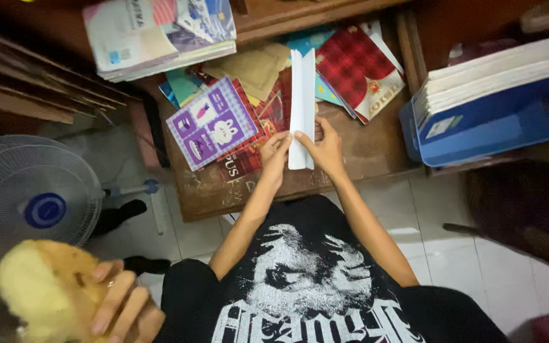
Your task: The person picks up several notebooks and papers from a wooden desk, opens a white paper folder to check its contents, flips through several pages, and places the items into a blue plastic bin.
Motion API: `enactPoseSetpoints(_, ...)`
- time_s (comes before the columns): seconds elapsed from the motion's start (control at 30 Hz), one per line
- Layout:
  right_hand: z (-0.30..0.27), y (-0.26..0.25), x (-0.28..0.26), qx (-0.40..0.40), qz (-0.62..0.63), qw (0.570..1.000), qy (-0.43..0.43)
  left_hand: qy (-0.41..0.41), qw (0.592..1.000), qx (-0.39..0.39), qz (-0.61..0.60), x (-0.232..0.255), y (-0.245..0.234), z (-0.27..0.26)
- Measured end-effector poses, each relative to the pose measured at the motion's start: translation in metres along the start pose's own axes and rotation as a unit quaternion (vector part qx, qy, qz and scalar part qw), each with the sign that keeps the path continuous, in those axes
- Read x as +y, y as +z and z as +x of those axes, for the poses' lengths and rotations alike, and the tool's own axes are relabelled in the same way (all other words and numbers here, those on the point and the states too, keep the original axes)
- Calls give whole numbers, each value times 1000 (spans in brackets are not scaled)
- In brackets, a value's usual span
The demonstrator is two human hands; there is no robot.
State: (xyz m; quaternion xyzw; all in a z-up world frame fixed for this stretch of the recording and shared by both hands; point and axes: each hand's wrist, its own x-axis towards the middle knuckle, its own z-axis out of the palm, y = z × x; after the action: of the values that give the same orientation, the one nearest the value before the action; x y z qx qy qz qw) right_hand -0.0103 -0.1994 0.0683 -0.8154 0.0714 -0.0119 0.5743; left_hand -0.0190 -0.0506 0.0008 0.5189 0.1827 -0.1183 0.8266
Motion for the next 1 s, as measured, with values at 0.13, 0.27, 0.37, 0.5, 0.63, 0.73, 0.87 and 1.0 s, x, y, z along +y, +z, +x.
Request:
enactPoseSetpoints(0.13,-6,15,6,10,-6,996,-83,-13,999,-6,-29,-10,-16,-2)
enactPoseSetpoints(0.27,0,18,14,14,-35,999,-25,-62,998,-15,-27,-26,-7,4)
enactPoseSetpoints(0.37,-13,25,17,14,6,1000,-25,-73,995,-21,-57,-28,-19,-10)
enactPoseSetpoints(0.5,-14,22,24,9,-5,1000,11,-113,992,35,-41,-23,-13,-10)
enactPoseSetpoints(0.63,-6,10,55,2,15,1000,5,-16,1000,16,-13,-5,-19,-1)
enactPoseSetpoints(0.73,0,-11,77,32,69,996,44,-5,998,54,23,27,-25,1)
enactPoseSetpoints(0.87,9,-63,73,88,105,984,112,13,990,131,45,65,-44,24)
enactPoseSetpoints(1.0,3,-90,60,110,140,966,186,38,991,114,57,54,-79,42)
